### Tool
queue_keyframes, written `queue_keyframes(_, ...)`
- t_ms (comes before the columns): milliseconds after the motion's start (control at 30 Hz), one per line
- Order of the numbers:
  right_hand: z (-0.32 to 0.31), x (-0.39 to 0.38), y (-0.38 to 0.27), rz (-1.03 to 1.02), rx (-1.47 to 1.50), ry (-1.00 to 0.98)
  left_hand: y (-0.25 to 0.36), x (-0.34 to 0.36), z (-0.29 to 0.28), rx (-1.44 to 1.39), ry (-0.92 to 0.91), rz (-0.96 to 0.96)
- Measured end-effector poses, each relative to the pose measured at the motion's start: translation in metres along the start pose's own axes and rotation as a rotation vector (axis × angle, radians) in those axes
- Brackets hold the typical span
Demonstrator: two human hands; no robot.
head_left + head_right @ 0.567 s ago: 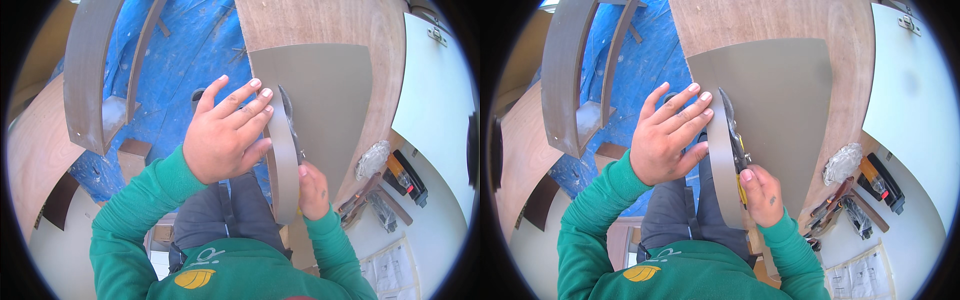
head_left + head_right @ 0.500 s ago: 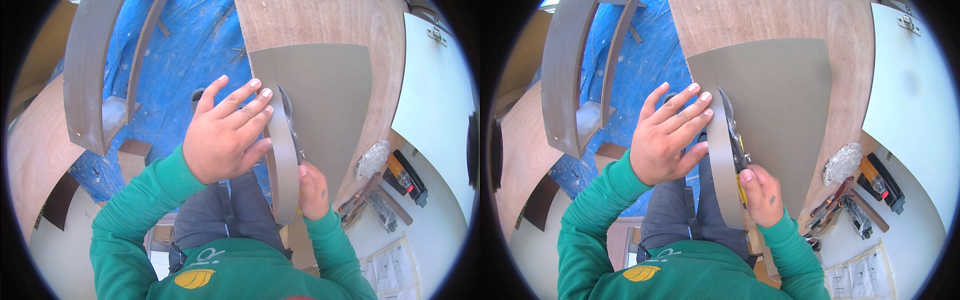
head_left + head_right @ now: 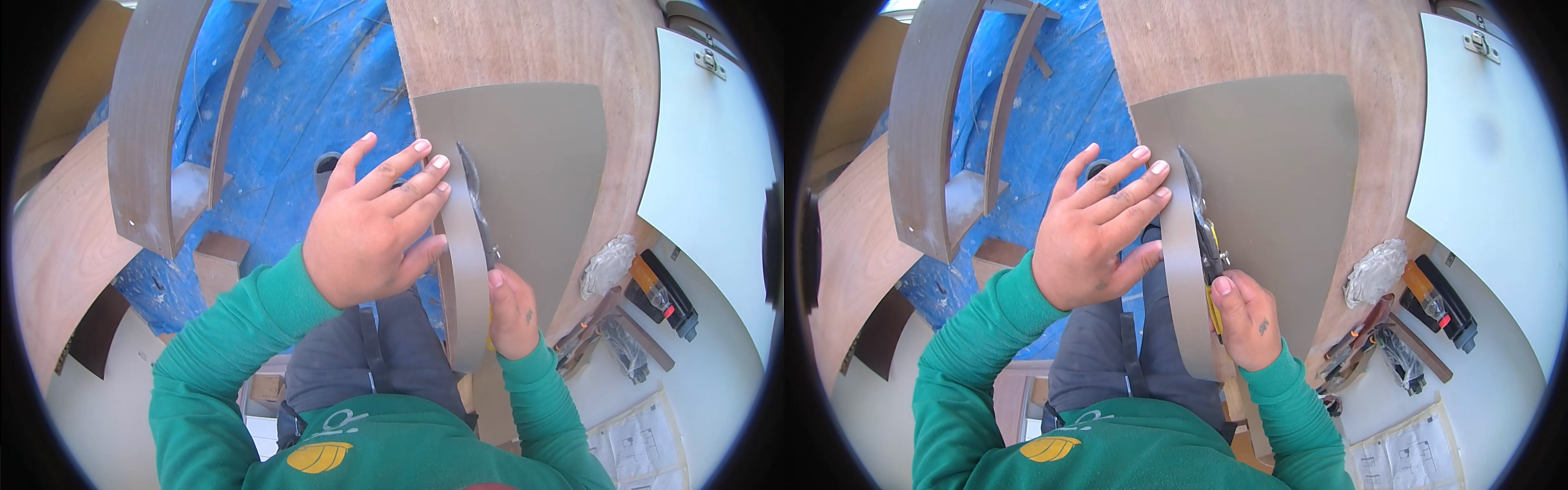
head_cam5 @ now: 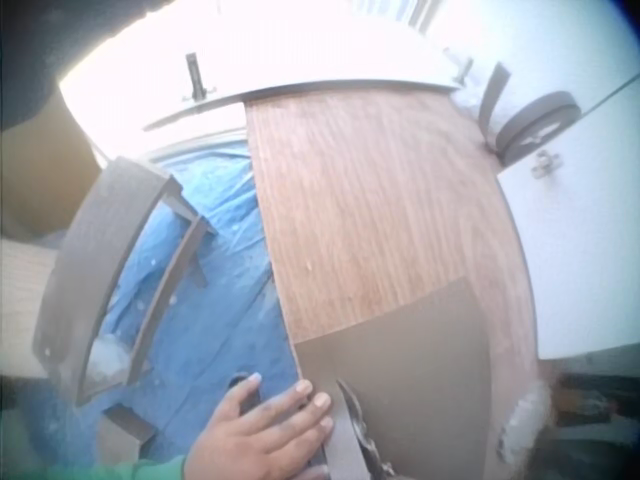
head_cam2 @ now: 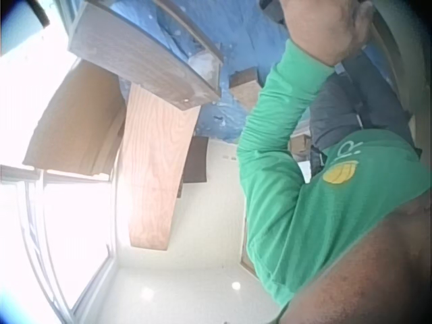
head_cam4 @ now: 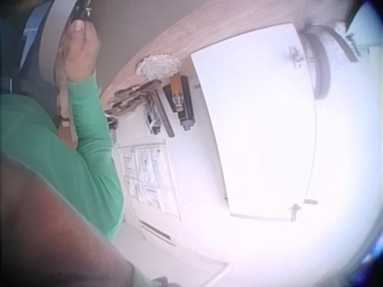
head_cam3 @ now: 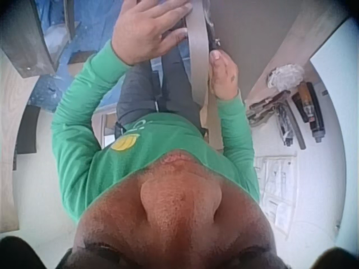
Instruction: The person uses shears to cut a curved strip from a sheet of brown material, then bends the strip into a loop. They place the loop on the floor and proceed to sand the edge of a wooden board with a sanding block.
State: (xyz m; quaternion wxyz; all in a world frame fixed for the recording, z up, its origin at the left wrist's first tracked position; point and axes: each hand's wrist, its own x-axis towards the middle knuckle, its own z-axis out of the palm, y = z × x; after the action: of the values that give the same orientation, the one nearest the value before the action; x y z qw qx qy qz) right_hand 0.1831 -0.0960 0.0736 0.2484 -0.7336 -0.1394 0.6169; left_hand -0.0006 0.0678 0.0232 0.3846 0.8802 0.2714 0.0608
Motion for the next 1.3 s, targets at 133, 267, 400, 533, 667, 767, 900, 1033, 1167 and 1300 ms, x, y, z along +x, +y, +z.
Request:
queue_keyframes(133,-0.002,0.002,-0.002,0.002,-0.007,-0.007,0.001,0.001,-0.003,-0.001,0.007,0.006)
queue_keyframes(267,0.001,0.005,-0.008,0.000,0.019,0.001,0.002,0.001,-0.005,-0.016,0.000,0.008)
queue_keyframes(400,0.001,0.005,-0.008,0.004,-0.010,-0.011,0.002,0.002,-0.008,-0.019,-0.004,0.007)
queue_keyframes(533,-0.001,0.005,-0.009,0.015,-0.057,-0.020,0.002,0.003,-0.009,-0.021,-0.008,0.005)
queue_keyframes(667,0.000,0.005,-0.008,0.009,-0.028,-0.015,0.002,0.003,-0.011,-0.027,-0.051,-0.006)
queue_keyframes(767,0.002,0.007,-0.009,-0.012,0.020,-0.014,0.003,0.004,-0.013,-0.038,-0.059,0.001)
queue_keyframes(900,0.000,0.010,-0.015,-0.022,0.002,-0.032,0.004,0.005,-0.016,-0.059,-0.029,0.006)
queue_keyframes(1033,0.001,0.009,-0.017,-0.019,-0.010,-0.038,0.003,0.005,-0.017,-0.063,-0.053,0.002)
queue_keyframes(1167,0.000,0.010,-0.016,-0.009,-0.021,-0.030,0.002,0.006,-0.018,-0.065,-0.070,-0.005)
queue_keyframes(1300,0.000,0.011,-0.017,0.017,0.043,-0.039,0.004,0.008,-0.021,-0.077,-0.048,0.011)
